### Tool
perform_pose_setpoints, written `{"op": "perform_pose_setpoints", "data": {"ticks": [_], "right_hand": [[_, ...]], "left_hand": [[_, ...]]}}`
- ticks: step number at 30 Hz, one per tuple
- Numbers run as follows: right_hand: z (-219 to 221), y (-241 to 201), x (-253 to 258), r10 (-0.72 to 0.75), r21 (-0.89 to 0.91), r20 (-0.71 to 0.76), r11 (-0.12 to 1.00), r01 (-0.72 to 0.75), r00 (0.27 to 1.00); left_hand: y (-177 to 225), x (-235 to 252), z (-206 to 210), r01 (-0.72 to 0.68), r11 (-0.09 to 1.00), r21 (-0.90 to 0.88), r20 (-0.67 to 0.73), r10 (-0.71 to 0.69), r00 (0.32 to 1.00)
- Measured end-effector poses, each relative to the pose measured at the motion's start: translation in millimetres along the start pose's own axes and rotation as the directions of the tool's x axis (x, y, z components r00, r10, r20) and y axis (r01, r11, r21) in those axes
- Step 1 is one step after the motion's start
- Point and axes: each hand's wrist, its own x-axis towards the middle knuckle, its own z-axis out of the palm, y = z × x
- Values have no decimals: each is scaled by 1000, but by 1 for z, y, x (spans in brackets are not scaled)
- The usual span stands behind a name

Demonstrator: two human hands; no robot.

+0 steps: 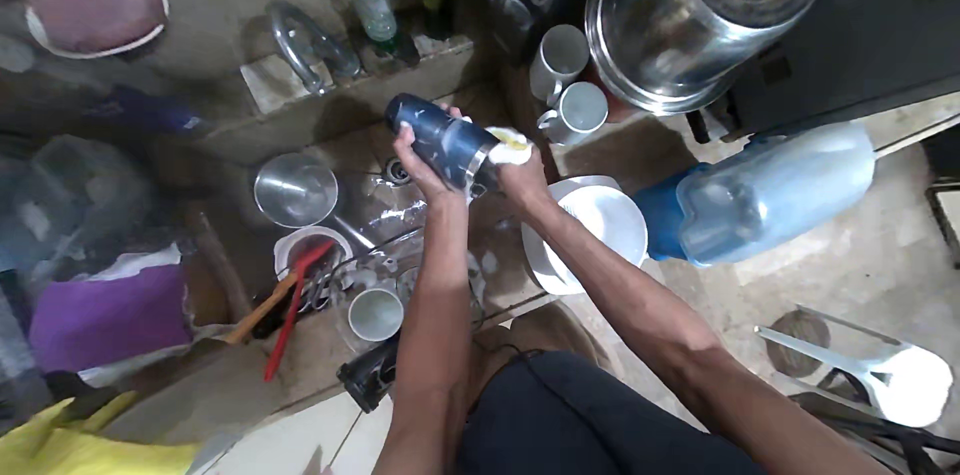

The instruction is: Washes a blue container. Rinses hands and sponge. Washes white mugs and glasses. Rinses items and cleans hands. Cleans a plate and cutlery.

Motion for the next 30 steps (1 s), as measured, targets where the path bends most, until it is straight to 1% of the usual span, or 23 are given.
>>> {"op": "perform_pose_setpoints", "data": {"ticks": [1,2,3,4,6,7,8,9,10,11,12,13,14,15,16,17,18,20,22,25,26,28,30], "right_hand": [[-1,3,-1,84,12,20,996,-84,996],[-2,5,-1,73,-17,21,997,-73,997],[-3,6,-2,-41,-80,4,996,41,999],[-5,6,0,-239,-185,-6,954,234,971],[-10,5,12,-603,-413,48,714,566,796],[-12,5,17,-655,-454,82,646,613,751],[-11,4,18,-631,-429,79,677,597,772],[-8,2,14,-516,-324,39,803,500,855],[-4,-1,9,-289,-145,7,947,287,957],[-1,-4,4,-9,40,44,999,7,999],[3,-2,1,167,156,100,971,-181,981],[4,0,0,223,174,122,955,-242,967],[-1,-2,0,190,74,117,977,-199,975],[-7,-3,-1,81,-66,93,995,-75,992],[-11,2,1,-122,-203,53,970,130,991],[-16,7,7,-317,-339,56,886,317,947],[-19,10,14,-445,-451,90,780,435,891],[-18,14,18,-570,-516,130,660,546,812],[-17,15,13,-523,-435,93,744,508,847],[-17,17,2,-366,-360,37,863,354,930],[-17,16,1,-345,-399,18,858,323,939],[-15,16,1,-322,-478,-9,833,278,947],[-15,18,5,-378,-498,3,802,330,926]], "left_hand": [[2,2,0,20,1000,21,14,-21,1000],[5,3,3,44,993,105,-14,-43,999],[10,1,9,69,966,250,-82,-50,995],[15,-1,15,105,896,431,-169,-34,985],[24,1,25,161,722,673,-277,45,960],[26,4,29,169,685,709,-308,86,947],[29,7,32,159,689,707,-306,96,947],[31,9,34,130,733,667,-267,72,961],[31,11,33,87,817,570,-181,22,983],[28,13,28,59,910,410,-49,-43,998],[25,16,20,69,964,255,97,-96,991],[22,21,14,98,983,152,196,-127,972],[21,25,13,106,984,146,211,-135,968],[23,20,15,90,962,256,136,-128,982],[24,15,20,78,900,429,15,-93,996],[24,14,27,90,794,601,-108,-31,994],[22,14,36,117,706,698,-200,36,979],[23,20,45,142,625,768,-273,118,955],[28,30,43,149,625,767,-264,96,960],[23,30,26,112,779,617,-193,11,981],[16,21,22,122,776,618,-191,-2,982],[-2,-14,22,246,690,681,-269,-76,960],[-18,-37,22,356,661,660,-347,-152,925]]}}
